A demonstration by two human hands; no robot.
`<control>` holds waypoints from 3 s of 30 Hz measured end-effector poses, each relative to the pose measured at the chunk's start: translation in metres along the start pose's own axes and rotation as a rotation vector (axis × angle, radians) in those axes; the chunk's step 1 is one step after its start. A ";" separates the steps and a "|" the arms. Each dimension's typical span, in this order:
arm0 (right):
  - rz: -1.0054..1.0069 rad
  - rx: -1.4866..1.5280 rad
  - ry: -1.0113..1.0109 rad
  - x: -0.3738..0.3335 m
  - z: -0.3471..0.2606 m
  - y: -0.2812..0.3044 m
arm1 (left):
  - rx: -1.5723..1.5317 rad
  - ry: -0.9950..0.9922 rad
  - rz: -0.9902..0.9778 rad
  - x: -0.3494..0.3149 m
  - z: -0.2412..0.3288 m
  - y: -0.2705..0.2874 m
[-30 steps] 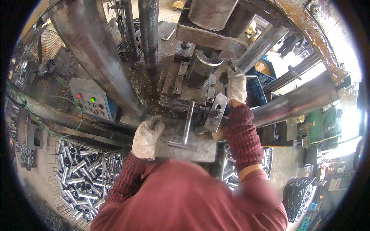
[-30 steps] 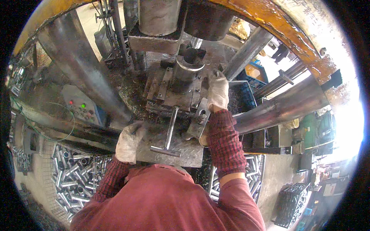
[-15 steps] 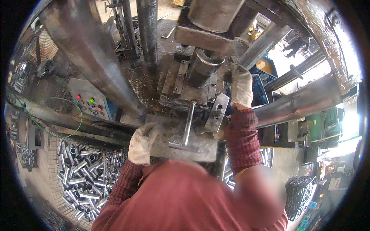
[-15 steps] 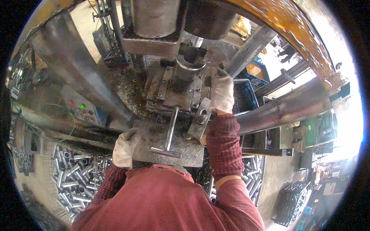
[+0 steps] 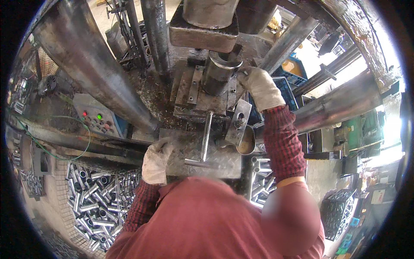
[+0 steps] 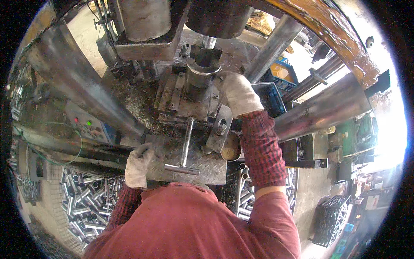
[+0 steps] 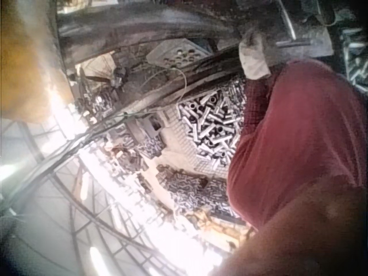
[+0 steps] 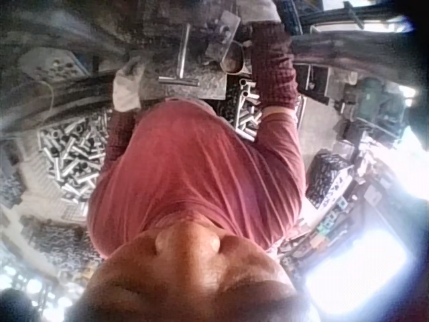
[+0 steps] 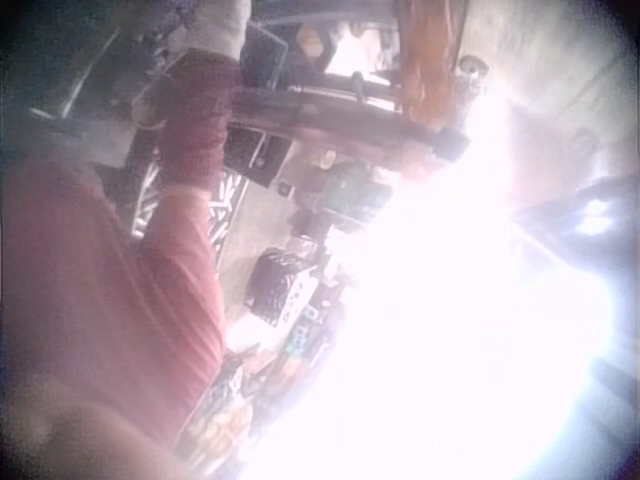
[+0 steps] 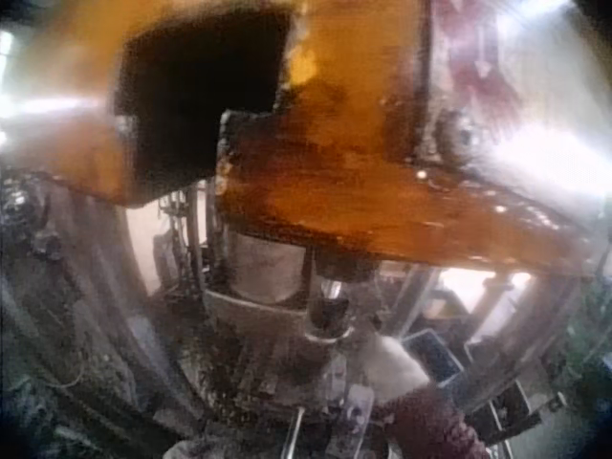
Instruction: The person operates a hydraulic press machine, repeatedly placing metal cylindrical parts into the press die, activating the press, and removing the processed parts. The person wears gloves and uses both hands to handle the parts and operate the machine controls.
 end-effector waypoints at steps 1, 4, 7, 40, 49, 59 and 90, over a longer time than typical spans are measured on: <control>-0.042 -0.110 0.045 0.003 -0.006 -0.003 | -0.027 0.021 -0.003 0.000 -0.004 0.000; -0.073 -0.019 0.294 -0.005 -0.030 0.006 | 0.046 -0.054 0.043 0.002 -0.004 0.005; -0.038 0.129 0.317 -0.015 -0.041 0.014 | 0.054 -0.093 0.097 0.000 -0.004 0.015; 0.240 1.353 -0.051 -0.009 0.017 -0.042 | 0.046 -0.015 0.079 0.001 -0.026 0.012; 0.250 0.045 -0.321 -0.063 0.006 0.018 | -0.009 -0.039 -0.031 0.010 -0.015 -0.010; 0.360 0.051 -0.374 -0.064 0.015 0.021 | 0.101 -0.041 -0.048 0.009 -0.006 0.003; 0.120 1.389 -0.123 -0.007 0.041 -0.057 | 0.029 -0.021 -0.043 0.005 -0.008 -0.003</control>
Point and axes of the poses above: each hand's wrist, its own x-axis towards the middle knuckle, its own y-axis out of the back of the hand, z = x × y, the point moved 9 cm from there along x, towards the middle knuckle, and after that the axes turned 7 degrees about -y, right-handed, at the moved point
